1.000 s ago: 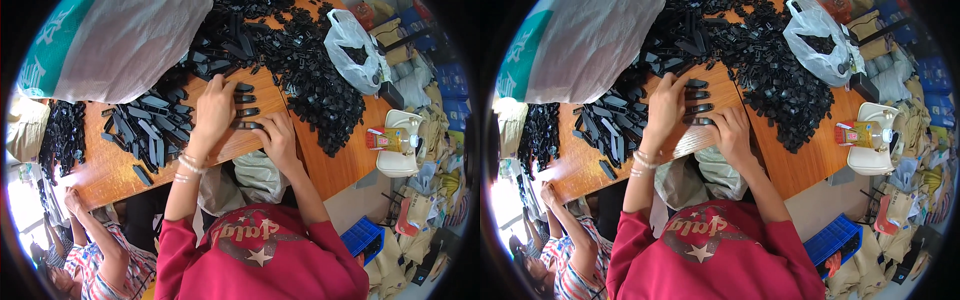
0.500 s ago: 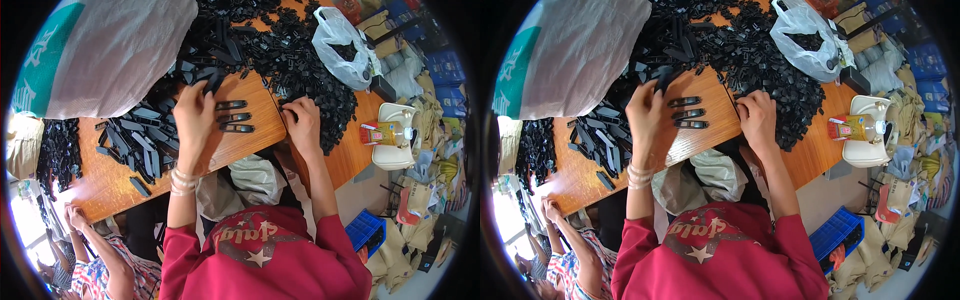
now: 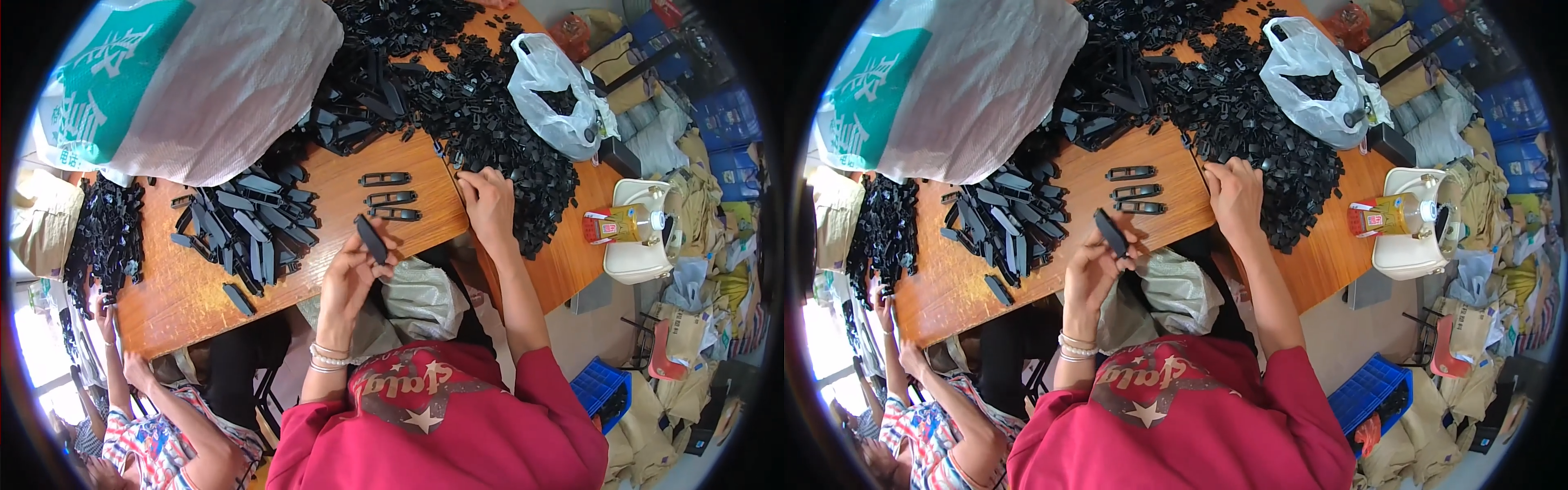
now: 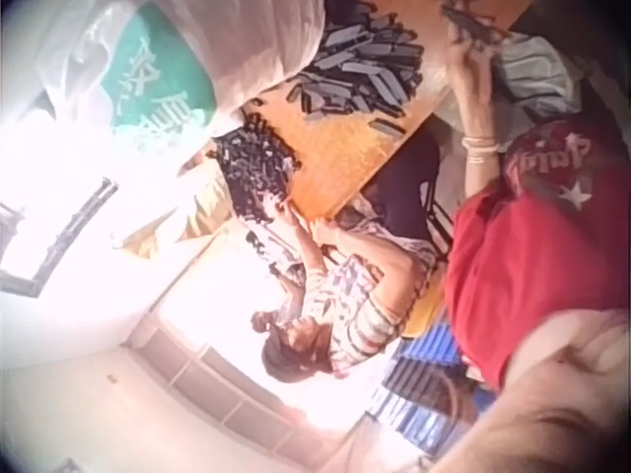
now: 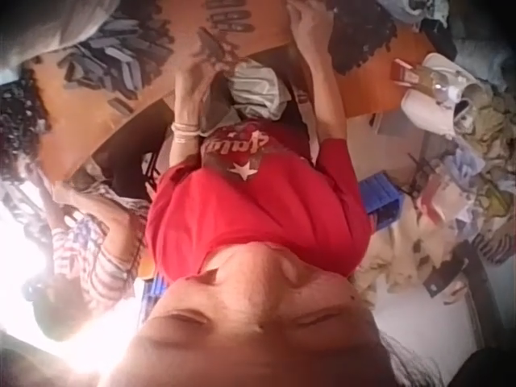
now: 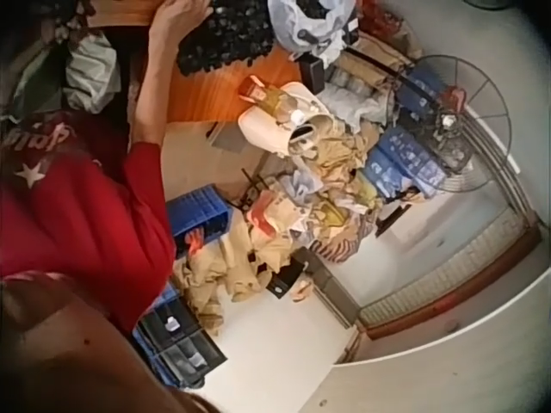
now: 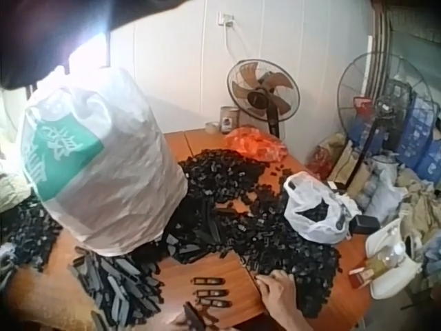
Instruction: Assembling small black plastic components by fitting them together and tapping them with a small hammer.
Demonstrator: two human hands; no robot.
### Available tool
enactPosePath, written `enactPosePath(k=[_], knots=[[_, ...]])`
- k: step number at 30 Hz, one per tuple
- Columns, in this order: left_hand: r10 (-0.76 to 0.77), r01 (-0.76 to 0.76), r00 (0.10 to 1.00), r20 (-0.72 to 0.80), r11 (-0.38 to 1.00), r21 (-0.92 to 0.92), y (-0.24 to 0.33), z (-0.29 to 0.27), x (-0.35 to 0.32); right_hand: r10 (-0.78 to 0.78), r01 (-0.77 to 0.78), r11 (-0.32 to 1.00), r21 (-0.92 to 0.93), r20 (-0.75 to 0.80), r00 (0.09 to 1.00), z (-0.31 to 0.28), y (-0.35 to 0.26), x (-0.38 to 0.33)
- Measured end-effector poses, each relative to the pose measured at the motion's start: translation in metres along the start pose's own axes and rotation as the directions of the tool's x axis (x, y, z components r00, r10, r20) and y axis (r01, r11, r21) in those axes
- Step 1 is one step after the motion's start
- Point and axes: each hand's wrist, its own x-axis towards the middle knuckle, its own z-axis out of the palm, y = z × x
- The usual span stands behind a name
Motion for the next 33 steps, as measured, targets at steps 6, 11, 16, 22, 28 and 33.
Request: enactPosePath(k=[6,11,16,22,28,33], knots=[[0.170,-0.087,0.985,-0.008,0.543,0.835,-0.009,0.016,0.016,0.018,-0.019,0.998,-0.055,-0.015,1.000,0.003,-0.006,0.005],[0.193,-0.143,0.979,0.060,0.451,0.881,-0.009,0.018,0.037,-0.018,0.018,1.000,-0.001,-0.065,0.998,0.011,0.002,0.007],[0.081,0.040,0.989,-0.122,0.652,0.757,-0.004,0.019,0.039,-0.068,0.068,0.997,-0.028,0.003,0.998,0.003,0.001,0.014],[0.069,0.062,0.978,-0.196,0.802,0.594,-0.005,0.027,0.017,-0.093,0.094,0.995,-0.044,0.036,0.995,0.003,-0.002,0.016],[0.090,0.020,0.980,-0.179,0.844,0.535,-0.007,0.028,0.009,-0.130,0.143,0.987,0.079,-0.146,0.981,0.011,0.003,0.009],[-0.002,0.058,0.990,-0.138,0.913,0.404,-0.005,0.013,0.006,0.087,0.015,0.886,0.464,-0.198,0.976,-0.005,-0.035,-0.009]])
